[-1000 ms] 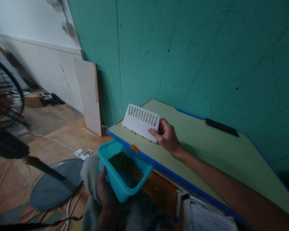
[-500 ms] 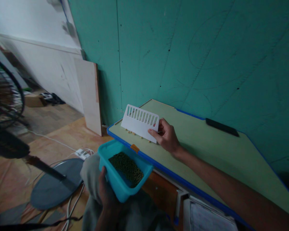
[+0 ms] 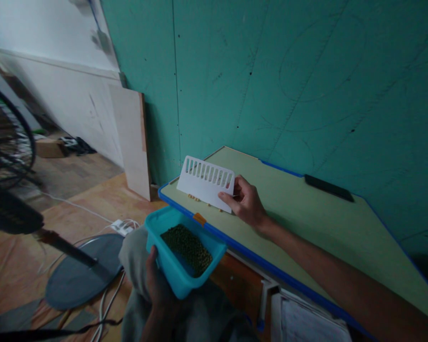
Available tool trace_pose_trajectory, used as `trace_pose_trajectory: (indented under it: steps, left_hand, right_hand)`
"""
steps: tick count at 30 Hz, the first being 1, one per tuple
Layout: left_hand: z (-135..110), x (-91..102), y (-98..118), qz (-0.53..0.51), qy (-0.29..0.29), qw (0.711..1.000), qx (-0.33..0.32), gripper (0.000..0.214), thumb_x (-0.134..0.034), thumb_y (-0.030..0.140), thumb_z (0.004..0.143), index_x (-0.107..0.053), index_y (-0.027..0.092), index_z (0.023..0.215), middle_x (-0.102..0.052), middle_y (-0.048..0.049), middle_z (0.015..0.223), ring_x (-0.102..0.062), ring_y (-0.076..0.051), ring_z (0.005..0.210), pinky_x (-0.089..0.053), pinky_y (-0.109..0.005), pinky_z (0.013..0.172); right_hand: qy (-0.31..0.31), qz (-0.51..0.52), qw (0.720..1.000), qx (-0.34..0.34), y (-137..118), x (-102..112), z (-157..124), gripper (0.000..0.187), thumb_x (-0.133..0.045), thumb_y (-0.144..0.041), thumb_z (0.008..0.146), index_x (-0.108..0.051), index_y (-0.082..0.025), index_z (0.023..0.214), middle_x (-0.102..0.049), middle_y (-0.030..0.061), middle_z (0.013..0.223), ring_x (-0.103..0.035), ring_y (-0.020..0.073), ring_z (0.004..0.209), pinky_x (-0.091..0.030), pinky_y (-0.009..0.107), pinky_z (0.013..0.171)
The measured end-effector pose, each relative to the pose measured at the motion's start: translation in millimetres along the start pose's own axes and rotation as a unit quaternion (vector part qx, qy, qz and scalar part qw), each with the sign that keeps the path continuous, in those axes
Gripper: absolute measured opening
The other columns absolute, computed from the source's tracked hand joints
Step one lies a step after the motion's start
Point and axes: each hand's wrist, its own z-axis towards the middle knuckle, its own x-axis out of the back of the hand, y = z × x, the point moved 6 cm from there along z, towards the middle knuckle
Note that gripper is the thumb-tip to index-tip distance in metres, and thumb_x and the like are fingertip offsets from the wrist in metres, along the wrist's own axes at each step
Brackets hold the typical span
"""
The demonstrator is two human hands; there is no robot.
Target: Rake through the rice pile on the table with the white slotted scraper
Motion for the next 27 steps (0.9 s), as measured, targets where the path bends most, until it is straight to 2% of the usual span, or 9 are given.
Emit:
trace_pose_trajectory:
  steps: [4,8,13,16,19,27]
  left_hand:
    - [2,1.4,3,0.007,0.009,1.000,-0.023,0.056,-0.060,0.045,0.098,-0.060,0.019,0.148,-0.082,-0.0107,0.108,-0.071,-0.034,0.120,-0.056,-0.045,0.104]
    - [3,1.7,6,0.028,0.013,0.998,-0.051,0.055,-0.056,0.044,0.100,-0.059,0.019,0.149,-0.083,-0.0108,0.107,-0.072,-0.034,0.118,-0.055,-0.048,0.105]
    - [4,0.6,2,0.026,-0.007,0.999,-0.036,0.056,-0.055,0.046,0.100,-0.061,0.017,0.147,-0.082,-0.0125,0.111,-0.071,-0.034,0.120,-0.055,-0.047,0.105]
    - [7,3.3,4,0.023,0.001,0.998,-0.054,0.055,-0.058,0.044,0.098,-0.060,0.020,0.148,-0.082,-0.0108,0.110,-0.071,-0.033,0.121,-0.055,-0.046,0.105]
    - [10,7.2,5,0.025,0.015,0.997,-0.066,0.056,-0.059,0.043,0.098,-0.059,0.022,0.149,-0.083,-0.0101,0.108,-0.072,-0.033,0.118,-0.055,-0.047,0.105]
    - [10,6.2,5,0.007,-0.004,0.998,-0.057,0.058,-0.060,0.043,0.098,-0.056,0.023,0.153,-0.082,-0.0100,0.111,-0.073,-0.033,0.116,-0.054,-0.046,0.105]
  right_hand:
    - [-0.019,0.002,1.000,0.008,-3,-2,0,0.035,-0.082,-0.035,0.082,-0.066,-0.021,0.110,-0.079,0.0078,0.107,-0.075,0.0234,0.090,-0.063,0.037,0.078]
    - [-0.042,-0.018,0.999,0.009,-5,-4,0,0.031,-0.080,-0.036,0.083,-0.071,-0.020,0.108,-0.080,0.0076,0.101,-0.075,0.0229,0.085,-0.062,0.034,0.073]
    - [-0.044,-0.064,0.996,0.033,-9,-3,0,0.027,-0.078,-0.036,0.085,-0.074,-0.018,0.104,-0.081,0.0077,0.095,-0.075,0.0213,0.077,-0.060,0.031,0.065]
    - [-0.040,-0.077,0.995,0.048,-12,-2,-2,0.025,-0.077,-0.035,0.085,-0.075,-0.017,0.101,-0.080,0.0076,0.091,-0.074,0.0206,0.073,-0.060,0.030,0.063]
    - [-0.043,-0.079,0.995,0.051,-12,-2,-4,0.025,-0.077,-0.035,0.085,-0.074,-0.016,0.101,-0.080,0.0086,0.093,-0.075,0.0214,0.074,-0.061,0.030,0.063]
    - [-0.075,-0.108,0.989,0.071,-15,-5,-6,0.021,-0.075,-0.036,0.086,-0.074,-0.016,0.093,-0.080,0.0093,0.089,-0.075,0.0210,0.070,-0.061,0.030,0.061]
